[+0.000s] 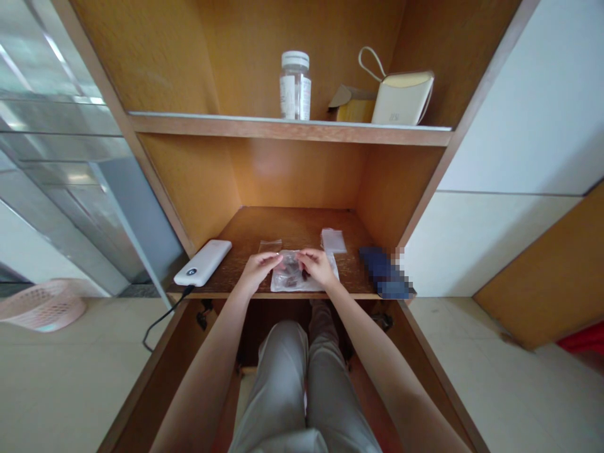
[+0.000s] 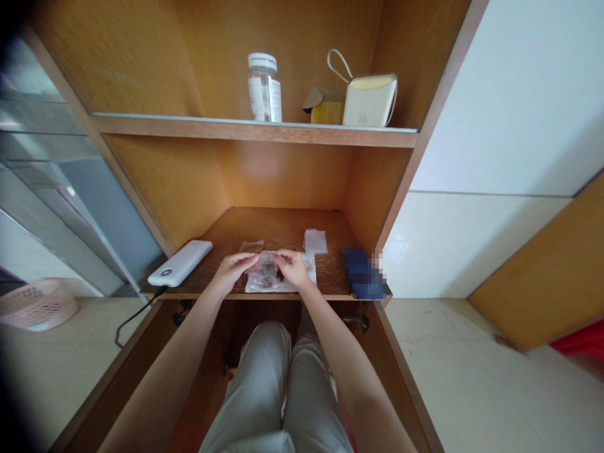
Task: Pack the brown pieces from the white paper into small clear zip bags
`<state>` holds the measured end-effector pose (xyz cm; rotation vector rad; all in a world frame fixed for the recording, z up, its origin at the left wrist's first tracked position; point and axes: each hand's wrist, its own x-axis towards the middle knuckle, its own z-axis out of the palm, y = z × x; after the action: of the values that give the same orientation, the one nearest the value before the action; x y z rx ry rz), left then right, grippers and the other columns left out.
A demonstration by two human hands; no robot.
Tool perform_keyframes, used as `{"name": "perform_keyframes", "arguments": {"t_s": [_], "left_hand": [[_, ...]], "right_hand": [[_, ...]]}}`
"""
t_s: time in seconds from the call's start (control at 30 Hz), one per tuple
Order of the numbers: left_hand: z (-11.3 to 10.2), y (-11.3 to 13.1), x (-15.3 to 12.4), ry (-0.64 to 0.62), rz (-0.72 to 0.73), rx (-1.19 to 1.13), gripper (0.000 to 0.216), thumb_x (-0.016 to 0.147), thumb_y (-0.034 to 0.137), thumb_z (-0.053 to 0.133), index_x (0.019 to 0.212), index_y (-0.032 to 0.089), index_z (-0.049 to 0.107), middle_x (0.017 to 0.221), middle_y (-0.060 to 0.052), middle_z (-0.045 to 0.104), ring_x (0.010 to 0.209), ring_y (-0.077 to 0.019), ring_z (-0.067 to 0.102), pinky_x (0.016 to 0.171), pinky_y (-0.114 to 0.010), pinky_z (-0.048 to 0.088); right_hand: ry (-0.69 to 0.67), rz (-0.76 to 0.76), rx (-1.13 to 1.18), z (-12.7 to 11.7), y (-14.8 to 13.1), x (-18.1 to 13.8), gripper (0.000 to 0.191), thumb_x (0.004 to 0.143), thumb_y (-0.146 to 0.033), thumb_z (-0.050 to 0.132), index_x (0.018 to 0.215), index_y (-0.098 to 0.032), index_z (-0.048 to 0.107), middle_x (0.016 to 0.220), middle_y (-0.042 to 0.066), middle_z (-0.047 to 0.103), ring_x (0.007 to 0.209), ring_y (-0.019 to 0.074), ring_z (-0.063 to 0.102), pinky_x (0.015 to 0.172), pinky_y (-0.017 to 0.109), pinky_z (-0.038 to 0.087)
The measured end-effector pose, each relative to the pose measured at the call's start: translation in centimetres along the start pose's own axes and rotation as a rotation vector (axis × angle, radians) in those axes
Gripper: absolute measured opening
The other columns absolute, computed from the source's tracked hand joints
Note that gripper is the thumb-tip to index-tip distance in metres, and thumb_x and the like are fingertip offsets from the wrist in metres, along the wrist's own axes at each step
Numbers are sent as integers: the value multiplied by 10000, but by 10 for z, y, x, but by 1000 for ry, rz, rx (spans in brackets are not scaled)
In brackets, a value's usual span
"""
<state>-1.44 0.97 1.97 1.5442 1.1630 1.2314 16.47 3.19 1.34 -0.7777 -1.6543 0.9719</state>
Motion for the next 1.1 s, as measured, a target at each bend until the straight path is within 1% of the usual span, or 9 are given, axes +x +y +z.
{"name": "perform_keyframes", "arguments": {"t_s": [0.1, 0.27, 0.47, 0.67, 0.9, 1.1], "left_hand": [[0, -1, 0, 20, -12, -14, 334, 700, 458, 655, 818, 150, 712, 702, -65, 710, 680, -211, 645, 668, -312, 482], [0, -4, 1, 29, -19, -30, 327, 692, 453, 663, 819, 155, 708, 713, -68, 711, 686, -213, 650, 674, -314, 493], [0, -5, 1, -36, 2, -2, 339, 692, 465, 655, 829, 159, 699, 719, -68, 710, 691, -211, 651, 662, -304, 496], [-1, -4, 1, -25, 34, 57, 292, 715, 444, 637, 777, 168, 707, 714, -59, 707, 691, -202, 641, 670, -293, 485], [2, -2, 0, -56, -3, 20, 299, 678, 428, 664, 805, 159, 699, 735, -64, 707, 728, -223, 649, 688, -322, 500], [-1, -6, 1, -62, 22, 23, 260, 699, 409, 658, 790, 169, 701, 738, -58, 712, 719, -211, 652, 693, -313, 499]], "right_hand": [[4, -2, -20, 1, 1, 0, 377, 771, -503, 527, 538, -207, 507, 498, -21, 488, 482, 108, 441, 500, 235, 372], [-5, -30, 3, 4, 6, 0, 298, 751, -486, 556, 655, -204, 559, 575, -17, 525, 521, 108, 469, 519, 229, 393], [-41, -59, -48, 2, 8, -1, 276, 778, -449, 533, 675, -198, 584, 599, -8, 559, 530, 109, 480, 514, 226, 385], [-61, -122, -92, 3, 8, -2, 203, 787, -377, 545, 735, -197, 622, 699, 12, 633, 613, 122, 547, 588, 238, 427], [-88, -132, -136, 3, 7, -3, 212, 800, -380, 539, 758, -204, 652, 719, 15, 664, 648, 134, 580, 628, 251, 453], [-123, -150, -123, 5, 5, -3, 201, 819, -355, 525, 788, -218, 669, 775, 19, 683, 703, 143, 606, 673, 261, 467]]}}
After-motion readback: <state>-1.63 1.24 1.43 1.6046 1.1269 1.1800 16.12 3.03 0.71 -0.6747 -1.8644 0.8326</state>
